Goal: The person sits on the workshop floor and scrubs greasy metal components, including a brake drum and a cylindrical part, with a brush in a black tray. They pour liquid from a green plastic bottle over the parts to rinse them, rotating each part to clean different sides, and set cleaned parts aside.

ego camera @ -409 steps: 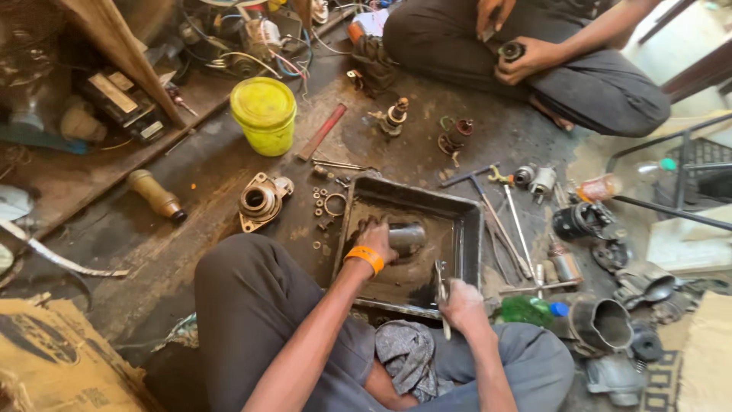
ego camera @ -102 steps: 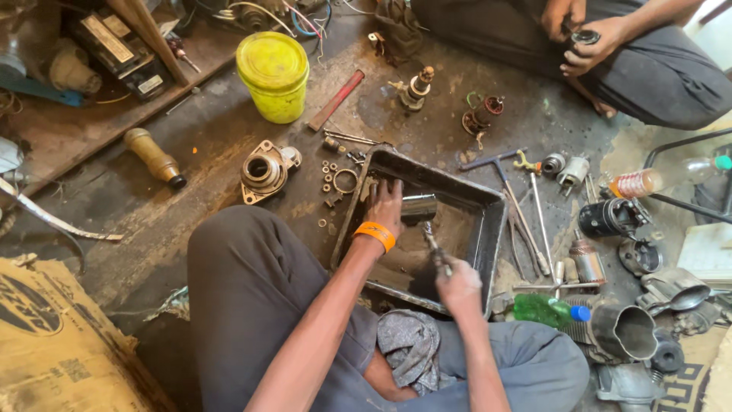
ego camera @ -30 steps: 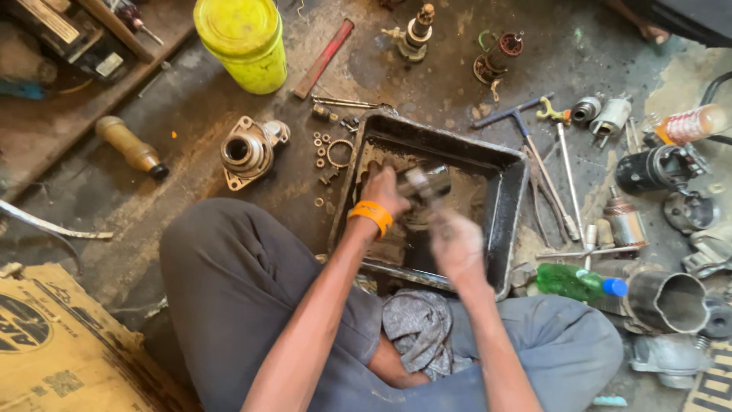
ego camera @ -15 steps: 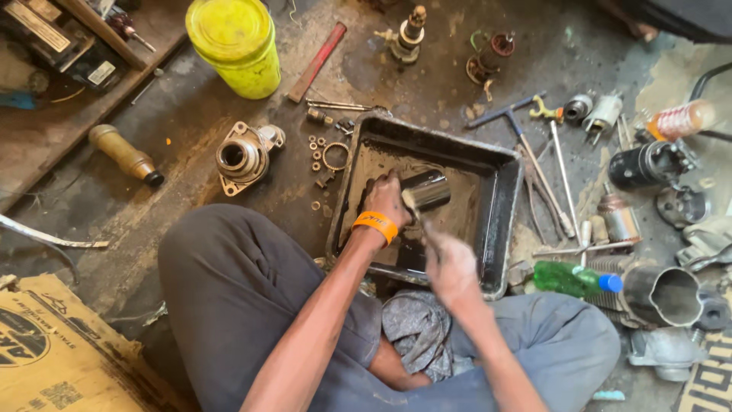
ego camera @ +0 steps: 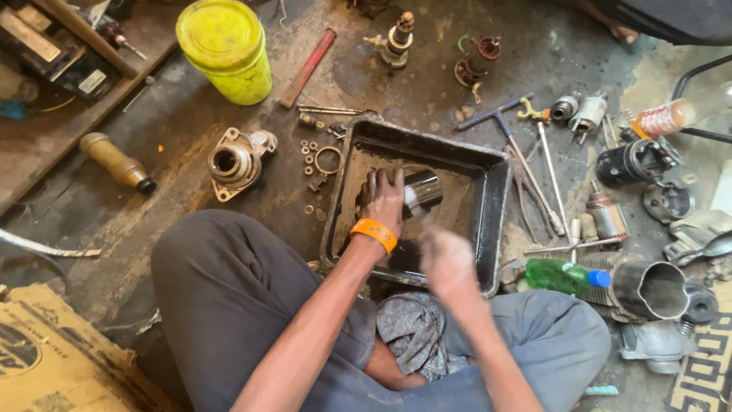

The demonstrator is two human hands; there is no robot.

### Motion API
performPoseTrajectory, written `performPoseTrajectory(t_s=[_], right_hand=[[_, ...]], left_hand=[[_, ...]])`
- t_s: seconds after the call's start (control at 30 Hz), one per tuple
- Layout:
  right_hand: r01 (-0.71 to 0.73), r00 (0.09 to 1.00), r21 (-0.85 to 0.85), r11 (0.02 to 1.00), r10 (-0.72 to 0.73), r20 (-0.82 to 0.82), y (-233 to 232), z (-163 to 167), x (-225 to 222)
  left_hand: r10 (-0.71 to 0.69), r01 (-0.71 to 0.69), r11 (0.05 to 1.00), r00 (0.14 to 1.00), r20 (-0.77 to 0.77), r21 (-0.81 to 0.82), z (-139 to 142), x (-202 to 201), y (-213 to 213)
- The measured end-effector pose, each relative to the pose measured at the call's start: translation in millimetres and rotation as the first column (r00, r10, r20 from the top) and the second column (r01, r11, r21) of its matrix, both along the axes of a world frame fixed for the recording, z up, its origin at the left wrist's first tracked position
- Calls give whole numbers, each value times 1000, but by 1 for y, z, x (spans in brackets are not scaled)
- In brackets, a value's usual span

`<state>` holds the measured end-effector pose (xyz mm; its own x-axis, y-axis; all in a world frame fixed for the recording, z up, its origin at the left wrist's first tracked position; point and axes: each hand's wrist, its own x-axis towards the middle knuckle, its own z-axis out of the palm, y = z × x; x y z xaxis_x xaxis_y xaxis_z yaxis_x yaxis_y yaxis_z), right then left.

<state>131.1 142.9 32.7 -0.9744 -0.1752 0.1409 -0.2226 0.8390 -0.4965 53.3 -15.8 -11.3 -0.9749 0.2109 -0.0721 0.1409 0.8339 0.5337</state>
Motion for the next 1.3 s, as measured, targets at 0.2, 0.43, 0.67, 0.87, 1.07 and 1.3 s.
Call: performPoseTrajectory(t_s=[0.2, 0.43, 0.67, 0.87, 1.07, 1.3], right_hand=[[29, 998, -89, 996, -33, -46, -17, 13, -2], [19, 999, -78, 997, -16, 34, -18, 27, -8], [87, 981, 18, 996, -89, 173, -13, 33, -18], [80, 991, 5, 997, -80, 108, -17, 35, -16], [105, 991, -117, 988, -94, 97, 1, 9, -15], [155, 987, -205, 966, -142, 76, 11, -17, 1]], left_hand=[[43, -40, 997, 998, -44, 60, -14, -15, 3], [123, -198, 936, 959, 257, 290, -35, -36, -19], [94, -126, 972, 983, 160, 198, -21, -23, -6], [76, -91, 969, 994, 74, 230, -1, -13, -3], [20, -12, 985, 999, -44, 173, 0, -10, -2], [60, -66, 980, 998, 35, 188, 2, -9, -3]])
